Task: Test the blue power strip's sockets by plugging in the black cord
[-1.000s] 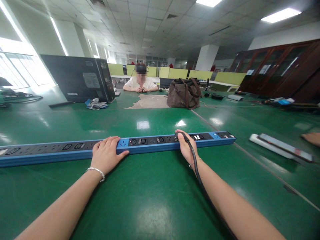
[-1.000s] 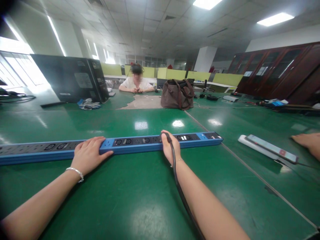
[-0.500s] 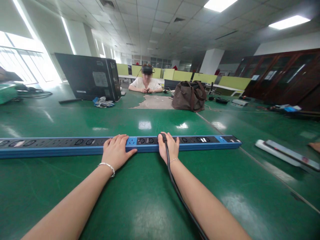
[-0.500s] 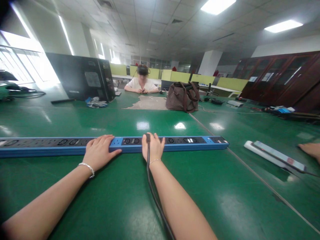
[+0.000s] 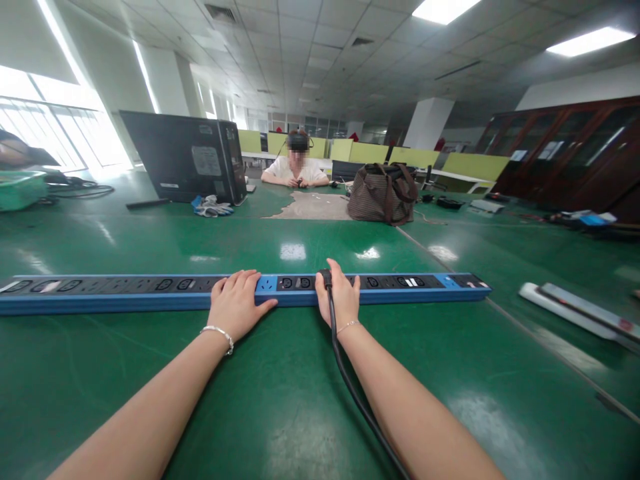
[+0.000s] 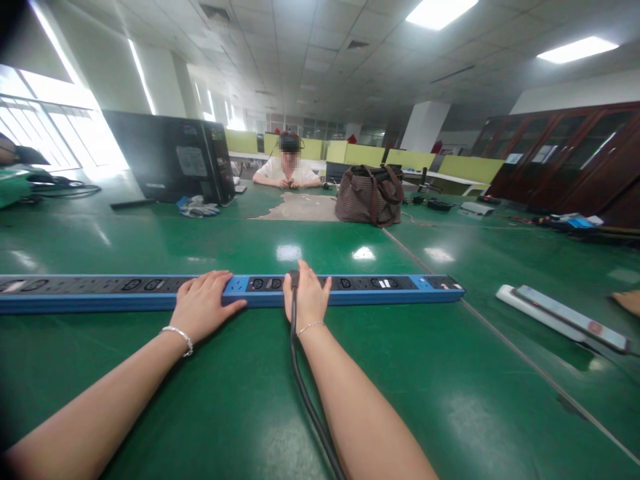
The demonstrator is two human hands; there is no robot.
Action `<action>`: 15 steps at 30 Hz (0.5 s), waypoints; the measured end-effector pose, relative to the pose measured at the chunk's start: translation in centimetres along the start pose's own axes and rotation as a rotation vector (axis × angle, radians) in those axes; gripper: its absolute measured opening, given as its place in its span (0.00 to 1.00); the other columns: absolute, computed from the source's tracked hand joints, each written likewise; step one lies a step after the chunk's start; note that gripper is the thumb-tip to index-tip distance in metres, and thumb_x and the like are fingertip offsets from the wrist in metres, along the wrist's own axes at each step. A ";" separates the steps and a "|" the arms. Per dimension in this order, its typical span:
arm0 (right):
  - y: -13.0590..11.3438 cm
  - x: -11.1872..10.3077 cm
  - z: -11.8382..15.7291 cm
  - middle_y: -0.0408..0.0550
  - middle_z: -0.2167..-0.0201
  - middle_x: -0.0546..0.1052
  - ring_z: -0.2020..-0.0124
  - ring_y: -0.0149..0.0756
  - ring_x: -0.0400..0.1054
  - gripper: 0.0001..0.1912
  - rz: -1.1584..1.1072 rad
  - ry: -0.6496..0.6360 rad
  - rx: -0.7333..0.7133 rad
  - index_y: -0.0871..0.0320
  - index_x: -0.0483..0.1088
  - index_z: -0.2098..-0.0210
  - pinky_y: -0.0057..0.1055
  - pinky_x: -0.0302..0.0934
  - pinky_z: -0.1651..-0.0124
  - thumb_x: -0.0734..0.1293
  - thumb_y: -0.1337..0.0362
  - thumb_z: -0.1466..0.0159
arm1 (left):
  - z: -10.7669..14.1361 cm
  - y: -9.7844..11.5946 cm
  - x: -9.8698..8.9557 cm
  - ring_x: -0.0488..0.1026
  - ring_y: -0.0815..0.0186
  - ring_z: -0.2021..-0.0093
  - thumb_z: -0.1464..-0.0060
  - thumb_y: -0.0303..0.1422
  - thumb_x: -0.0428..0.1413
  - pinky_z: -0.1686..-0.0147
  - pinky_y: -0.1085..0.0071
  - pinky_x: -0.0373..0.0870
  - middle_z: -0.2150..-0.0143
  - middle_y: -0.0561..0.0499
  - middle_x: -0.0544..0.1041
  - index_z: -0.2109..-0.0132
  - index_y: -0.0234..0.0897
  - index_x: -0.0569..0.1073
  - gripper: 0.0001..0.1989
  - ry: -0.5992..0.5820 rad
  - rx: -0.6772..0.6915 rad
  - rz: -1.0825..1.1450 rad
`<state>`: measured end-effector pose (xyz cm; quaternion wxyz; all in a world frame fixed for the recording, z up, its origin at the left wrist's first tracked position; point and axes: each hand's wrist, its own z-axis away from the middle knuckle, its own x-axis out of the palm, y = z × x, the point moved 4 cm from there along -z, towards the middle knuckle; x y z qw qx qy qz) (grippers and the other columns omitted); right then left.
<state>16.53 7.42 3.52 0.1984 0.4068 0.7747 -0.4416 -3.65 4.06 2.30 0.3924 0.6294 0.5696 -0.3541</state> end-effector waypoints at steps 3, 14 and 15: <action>0.0 -0.1 -0.1 0.47 0.55 0.76 0.52 0.40 0.67 0.16 0.004 -0.003 -0.016 0.52 0.64 0.50 0.52 0.35 0.39 0.56 0.59 0.36 | 0.0 0.0 0.0 0.60 0.53 0.41 0.50 0.50 0.50 0.44 0.55 0.51 0.42 0.43 0.68 0.44 0.38 0.65 0.29 -0.002 -0.003 -0.003; 0.1 0.7 0.0 0.46 0.61 0.76 0.54 0.39 0.68 0.12 0.083 0.015 -0.064 0.53 0.66 0.57 0.54 0.30 0.39 0.55 0.58 0.35 | 0.0 0.1 0.1 0.61 0.53 0.42 0.50 0.50 0.50 0.44 0.55 0.51 0.42 0.42 0.67 0.45 0.37 0.65 0.30 0.013 0.000 -0.008; 0.2 0.9 0.1 0.46 0.61 0.76 0.53 0.40 0.67 0.12 0.089 0.018 -0.072 0.53 0.66 0.57 0.54 0.30 0.39 0.55 0.58 0.35 | 0.0 0.1 0.1 0.61 0.53 0.42 0.50 0.50 0.50 0.44 0.55 0.51 0.42 0.42 0.67 0.45 0.37 0.65 0.30 0.013 -0.001 -0.009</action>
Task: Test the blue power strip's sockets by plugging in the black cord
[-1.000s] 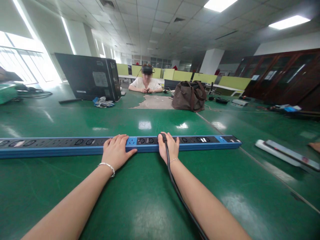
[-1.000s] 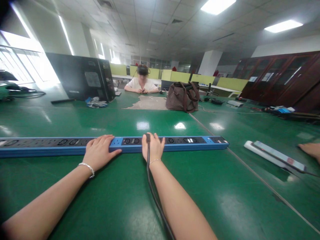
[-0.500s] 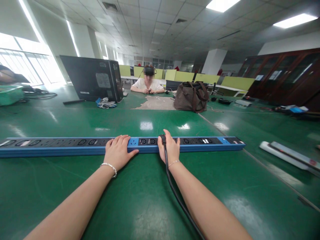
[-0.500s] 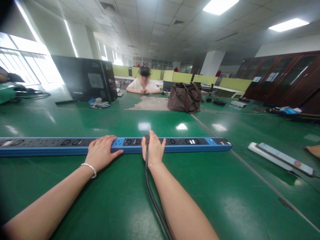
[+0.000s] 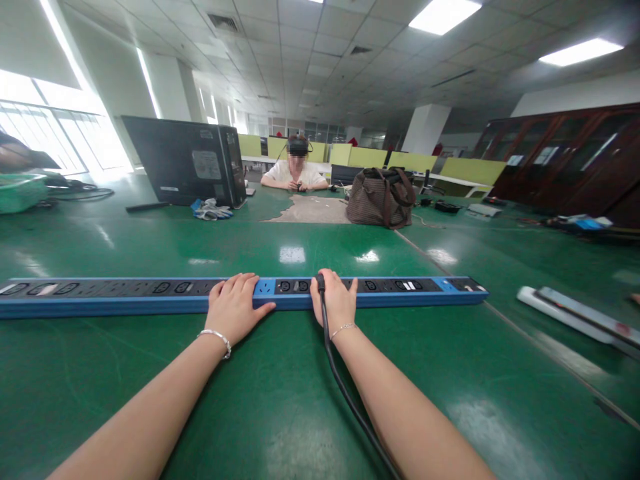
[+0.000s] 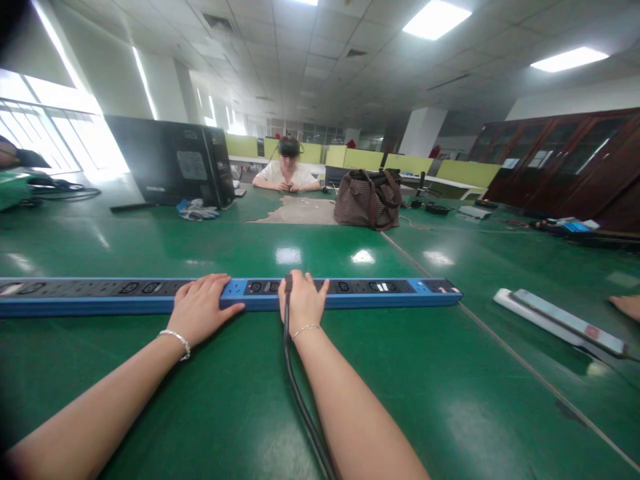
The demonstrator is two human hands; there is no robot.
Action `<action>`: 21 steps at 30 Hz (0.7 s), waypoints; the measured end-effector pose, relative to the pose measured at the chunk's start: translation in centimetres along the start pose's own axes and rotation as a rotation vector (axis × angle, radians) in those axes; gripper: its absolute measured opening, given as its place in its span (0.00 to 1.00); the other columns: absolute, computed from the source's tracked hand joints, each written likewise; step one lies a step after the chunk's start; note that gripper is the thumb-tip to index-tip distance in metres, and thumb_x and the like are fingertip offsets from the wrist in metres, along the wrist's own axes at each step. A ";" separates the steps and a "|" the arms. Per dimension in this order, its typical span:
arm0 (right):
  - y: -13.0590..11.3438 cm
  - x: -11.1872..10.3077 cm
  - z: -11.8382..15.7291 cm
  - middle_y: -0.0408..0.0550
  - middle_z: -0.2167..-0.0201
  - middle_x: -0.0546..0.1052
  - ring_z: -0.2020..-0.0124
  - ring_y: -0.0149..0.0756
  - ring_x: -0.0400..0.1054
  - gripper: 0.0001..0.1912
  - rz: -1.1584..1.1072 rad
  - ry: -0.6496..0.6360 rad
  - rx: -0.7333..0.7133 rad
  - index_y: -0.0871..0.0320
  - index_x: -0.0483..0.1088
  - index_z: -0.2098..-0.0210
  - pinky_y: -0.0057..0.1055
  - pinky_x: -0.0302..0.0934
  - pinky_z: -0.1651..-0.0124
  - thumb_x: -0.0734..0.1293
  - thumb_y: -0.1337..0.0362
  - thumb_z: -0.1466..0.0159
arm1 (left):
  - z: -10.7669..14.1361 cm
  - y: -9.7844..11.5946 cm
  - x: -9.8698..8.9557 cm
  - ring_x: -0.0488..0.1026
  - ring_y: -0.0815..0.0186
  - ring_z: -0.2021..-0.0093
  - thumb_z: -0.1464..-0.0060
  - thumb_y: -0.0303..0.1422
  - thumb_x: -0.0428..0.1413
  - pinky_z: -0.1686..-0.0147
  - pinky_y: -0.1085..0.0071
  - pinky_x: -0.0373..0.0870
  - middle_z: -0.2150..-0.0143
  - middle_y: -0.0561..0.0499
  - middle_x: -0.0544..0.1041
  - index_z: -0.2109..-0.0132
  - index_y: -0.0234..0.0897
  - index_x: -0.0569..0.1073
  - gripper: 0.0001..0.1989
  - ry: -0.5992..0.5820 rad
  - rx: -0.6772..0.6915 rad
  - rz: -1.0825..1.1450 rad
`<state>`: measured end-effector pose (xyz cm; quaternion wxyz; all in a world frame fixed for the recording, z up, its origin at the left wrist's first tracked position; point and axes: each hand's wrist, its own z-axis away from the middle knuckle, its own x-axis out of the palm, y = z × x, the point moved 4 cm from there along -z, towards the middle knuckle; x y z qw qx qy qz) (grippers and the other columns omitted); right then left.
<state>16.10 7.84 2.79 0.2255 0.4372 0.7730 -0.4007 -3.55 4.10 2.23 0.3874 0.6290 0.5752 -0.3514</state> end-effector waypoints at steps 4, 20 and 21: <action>0.3 0.5 0.0 0.48 0.60 0.77 0.49 0.42 0.64 0.13 0.018 -0.001 -0.003 0.53 0.66 0.57 0.55 0.31 0.39 0.55 0.58 0.36 | 0.0 0.0 -0.1 0.61 0.53 0.42 0.50 0.50 0.50 0.44 0.55 0.51 0.42 0.42 0.67 0.44 0.39 0.65 0.29 -0.007 -0.005 -0.005; 0.5 -0.3 -0.2 0.49 0.59 0.77 0.52 0.39 0.67 0.12 -0.017 -0.007 -0.028 0.55 0.67 0.58 0.45 0.38 0.39 0.57 0.59 0.36 | 0.0 -0.1 0.0 0.61 0.53 0.42 0.50 0.50 0.50 0.44 0.55 0.50 0.42 0.41 0.68 0.45 0.35 0.65 0.31 0.002 0.010 -0.018; 0.5 -0.4 -0.2 0.49 0.60 0.77 0.53 0.39 0.67 0.12 -0.027 -0.007 -0.014 0.55 0.68 0.59 0.42 0.41 0.40 0.57 0.59 0.37 | 0.0 -0.1 0.0 0.61 0.53 0.42 0.50 0.50 0.50 0.44 0.55 0.50 0.42 0.41 0.68 0.45 0.35 0.65 0.30 0.001 0.008 -0.018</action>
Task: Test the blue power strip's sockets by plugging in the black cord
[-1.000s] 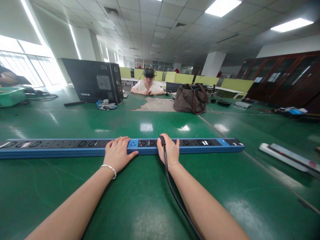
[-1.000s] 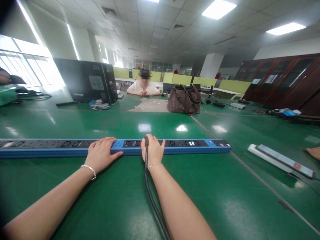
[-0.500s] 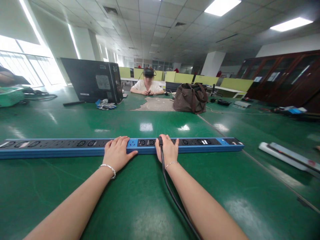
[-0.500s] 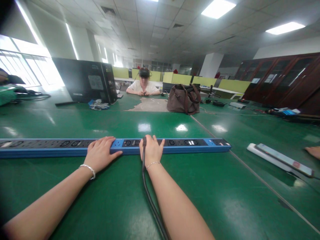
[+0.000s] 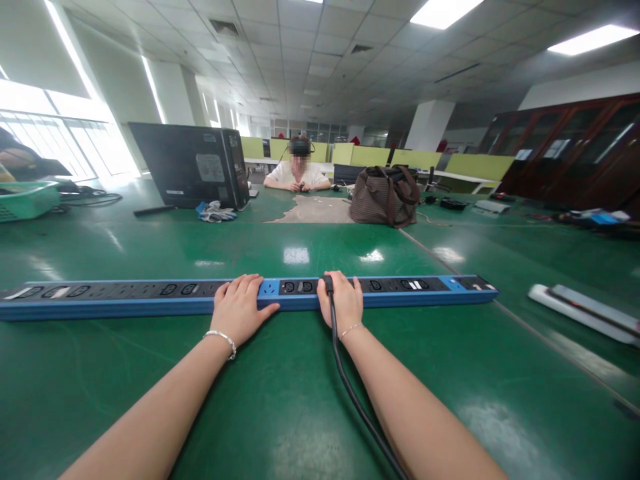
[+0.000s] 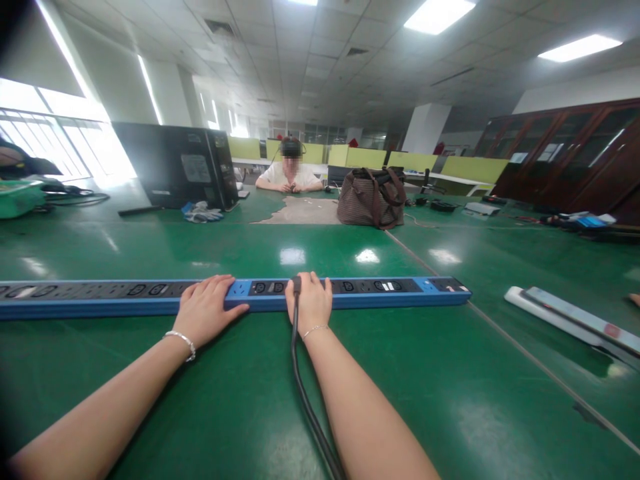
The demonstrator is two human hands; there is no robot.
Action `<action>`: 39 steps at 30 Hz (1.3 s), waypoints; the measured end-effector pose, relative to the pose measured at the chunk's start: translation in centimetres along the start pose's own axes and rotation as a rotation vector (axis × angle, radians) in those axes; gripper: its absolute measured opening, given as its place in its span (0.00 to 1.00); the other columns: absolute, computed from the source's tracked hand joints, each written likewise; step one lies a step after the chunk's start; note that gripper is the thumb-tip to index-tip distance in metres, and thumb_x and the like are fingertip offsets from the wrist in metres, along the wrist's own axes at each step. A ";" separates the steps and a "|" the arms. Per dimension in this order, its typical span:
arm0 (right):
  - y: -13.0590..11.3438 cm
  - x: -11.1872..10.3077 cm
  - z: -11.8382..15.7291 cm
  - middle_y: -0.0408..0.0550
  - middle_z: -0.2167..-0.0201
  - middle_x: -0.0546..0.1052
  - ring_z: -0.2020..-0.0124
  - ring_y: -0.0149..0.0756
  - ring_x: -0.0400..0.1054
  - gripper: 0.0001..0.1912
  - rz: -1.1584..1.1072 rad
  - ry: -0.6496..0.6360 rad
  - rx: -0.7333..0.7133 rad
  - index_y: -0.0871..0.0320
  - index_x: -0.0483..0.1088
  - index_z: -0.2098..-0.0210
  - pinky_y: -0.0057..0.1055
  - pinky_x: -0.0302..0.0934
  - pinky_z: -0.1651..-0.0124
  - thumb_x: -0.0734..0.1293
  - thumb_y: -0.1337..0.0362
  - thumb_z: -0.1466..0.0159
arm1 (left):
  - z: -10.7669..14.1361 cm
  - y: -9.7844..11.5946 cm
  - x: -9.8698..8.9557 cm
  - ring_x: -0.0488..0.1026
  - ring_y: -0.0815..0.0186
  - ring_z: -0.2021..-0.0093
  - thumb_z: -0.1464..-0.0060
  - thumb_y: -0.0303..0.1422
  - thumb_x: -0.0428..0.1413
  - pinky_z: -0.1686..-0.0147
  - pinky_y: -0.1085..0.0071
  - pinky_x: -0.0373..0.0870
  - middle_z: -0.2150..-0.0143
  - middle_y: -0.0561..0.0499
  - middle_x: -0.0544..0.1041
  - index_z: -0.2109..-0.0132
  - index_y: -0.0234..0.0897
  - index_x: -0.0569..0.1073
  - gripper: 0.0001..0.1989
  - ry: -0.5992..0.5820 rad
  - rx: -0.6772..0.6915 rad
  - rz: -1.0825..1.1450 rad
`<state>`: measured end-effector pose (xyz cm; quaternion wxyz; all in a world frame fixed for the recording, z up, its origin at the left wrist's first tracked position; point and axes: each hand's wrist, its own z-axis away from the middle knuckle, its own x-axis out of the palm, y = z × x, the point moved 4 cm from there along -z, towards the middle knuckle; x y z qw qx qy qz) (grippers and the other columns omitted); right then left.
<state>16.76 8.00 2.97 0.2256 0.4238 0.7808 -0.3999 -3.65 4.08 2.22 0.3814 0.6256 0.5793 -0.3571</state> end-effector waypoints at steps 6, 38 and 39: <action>0.1 -0.2 0.1 0.49 0.56 0.76 0.51 0.38 0.66 0.14 -0.031 0.017 -0.015 0.55 0.69 0.55 0.37 0.46 0.43 0.59 0.60 0.38 | 0.0 0.0 0.0 0.60 0.53 0.41 0.50 0.50 0.50 0.43 0.55 0.50 0.42 0.42 0.67 0.45 0.37 0.65 0.30 -0.011 -0.012 0.003; 0.1 0.2 -0.3 0.46 0.61 0.78 0.58 0.36 0.70 0.12 0.022 -0.011 -0.186 0.55 0.70 0.59 0.37 0.52 0.45 0.58 0.62 0.38 | 0.1 0.2 -0.1 0.60 0.54 0.41 0.50 0.49 0.52 0.44 0.56 0.51 0.42 0.44 0.68 0.45 0.37 0.64 0.29 0.004 -0.019 -0.023; 0.1 0.2 -0.3 0.46 0.60 0.78 0.58 0.36 0.70 0.12 0.021 -0.006 -0.185 0.55 0.70 0.59 0.37 0.52 0.45 0.58 0.62 0.38 | 0.1 0.2 -0.1 0.60 0.54 0.41 0.50 0.49 0.52 0.44 0.55 0.52 0.42 0.44 0.68 0.45 0.37 0.65 0.29 0.005 -0.018 -0.024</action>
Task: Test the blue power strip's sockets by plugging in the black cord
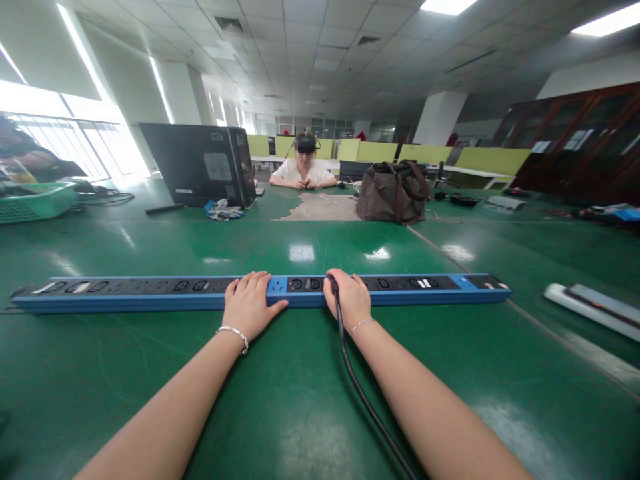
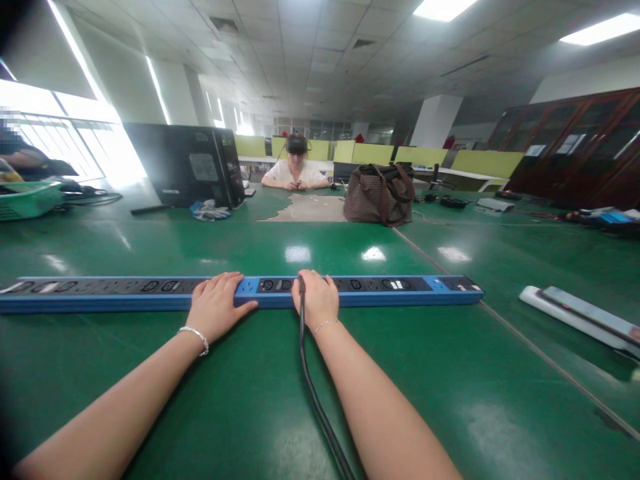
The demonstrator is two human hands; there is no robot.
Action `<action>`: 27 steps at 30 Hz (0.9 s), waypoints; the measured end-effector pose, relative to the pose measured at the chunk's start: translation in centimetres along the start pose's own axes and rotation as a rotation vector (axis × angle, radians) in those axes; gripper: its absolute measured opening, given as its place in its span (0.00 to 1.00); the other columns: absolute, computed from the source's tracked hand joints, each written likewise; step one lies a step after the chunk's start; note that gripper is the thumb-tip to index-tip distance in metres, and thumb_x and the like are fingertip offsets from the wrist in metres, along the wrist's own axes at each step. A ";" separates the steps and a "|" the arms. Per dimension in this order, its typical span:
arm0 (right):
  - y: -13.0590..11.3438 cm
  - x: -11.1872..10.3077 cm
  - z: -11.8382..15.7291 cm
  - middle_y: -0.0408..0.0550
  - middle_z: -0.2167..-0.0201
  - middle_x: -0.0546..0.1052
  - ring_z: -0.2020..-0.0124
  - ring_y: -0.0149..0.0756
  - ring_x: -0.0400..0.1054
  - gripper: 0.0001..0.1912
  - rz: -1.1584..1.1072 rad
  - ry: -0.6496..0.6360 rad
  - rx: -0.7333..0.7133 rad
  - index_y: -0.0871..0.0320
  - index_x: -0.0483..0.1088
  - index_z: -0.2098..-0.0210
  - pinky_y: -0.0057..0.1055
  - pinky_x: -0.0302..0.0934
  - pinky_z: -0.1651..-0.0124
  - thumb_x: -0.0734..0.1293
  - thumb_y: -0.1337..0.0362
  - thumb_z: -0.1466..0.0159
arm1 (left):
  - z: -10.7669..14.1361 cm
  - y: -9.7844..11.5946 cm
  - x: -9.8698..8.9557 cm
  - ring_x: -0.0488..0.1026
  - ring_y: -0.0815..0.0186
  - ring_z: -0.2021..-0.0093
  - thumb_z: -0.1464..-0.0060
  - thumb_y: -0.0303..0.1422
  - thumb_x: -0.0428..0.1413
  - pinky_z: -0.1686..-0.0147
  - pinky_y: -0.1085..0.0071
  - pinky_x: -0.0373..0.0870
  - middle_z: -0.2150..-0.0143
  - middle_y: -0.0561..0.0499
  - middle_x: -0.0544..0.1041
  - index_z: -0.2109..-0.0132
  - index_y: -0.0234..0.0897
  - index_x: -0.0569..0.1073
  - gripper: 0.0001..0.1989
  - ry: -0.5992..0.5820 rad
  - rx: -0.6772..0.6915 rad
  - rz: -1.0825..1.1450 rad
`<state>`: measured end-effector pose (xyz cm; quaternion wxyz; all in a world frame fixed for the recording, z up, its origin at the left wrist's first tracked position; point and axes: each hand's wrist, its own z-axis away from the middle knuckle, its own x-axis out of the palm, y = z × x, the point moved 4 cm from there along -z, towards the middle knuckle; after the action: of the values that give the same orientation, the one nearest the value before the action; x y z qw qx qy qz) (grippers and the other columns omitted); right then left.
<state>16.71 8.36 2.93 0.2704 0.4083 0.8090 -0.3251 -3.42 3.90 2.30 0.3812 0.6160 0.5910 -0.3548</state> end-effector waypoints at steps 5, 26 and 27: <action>0.0 0.0 0.0 0.46 0.61 0.78 0.58 0.35 0.70 0.11 -0.005 0.012 0.013 0.55 0.70 0.59 0.35 0.51 0.46 0.59 0.63 0.38 | 0.0 0.0 -0.1 0.61 0.54 0.42 0.50 0.49 0.52 0.44 0.55 0.52 0.42 0.43 0.68 0.45 0.36 0.65 0.30 -0.003 -0.001 -0.002; 0.1 -0.2 0.0 0.46 0.66 0.78 0.64 0.34 0.70 0.11 0.013 0.020 0.025 0.56 0.70 0.61 0.30 0.54 0.56 0.59 0.61 0.38 | -0.1 0.0 -0.1 0.60 0.54 0.41 0.50 0.49 0.52 0.43 0.55 0.51 0.42 0.43 0.68 0.45 0.41 0.65 0.28 -0.020 -0.006 0.022; 0.1 -0.2 -0.1 0.46 0.66 0.78 0.64 0.34 0.70 0.11 0.011 0.014 0.028 0.56 0.70 0.61 0.30 0.54 0.56 0.59 0.61 0.38 | 0.0 0.0 -0.1 0.60 0.54 0.41 0.50 0.49 0.52 0.43 0.55 0.51 0.42 0.43 0.68 0.45 0.40 0.65 0.28 -0.020 -0.005 0.021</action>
<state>16.93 8.35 3.10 0.2609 0.4187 0.8040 -0.3321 -3.47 3.88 2.44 0.3923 0.6176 0.5817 -0.3554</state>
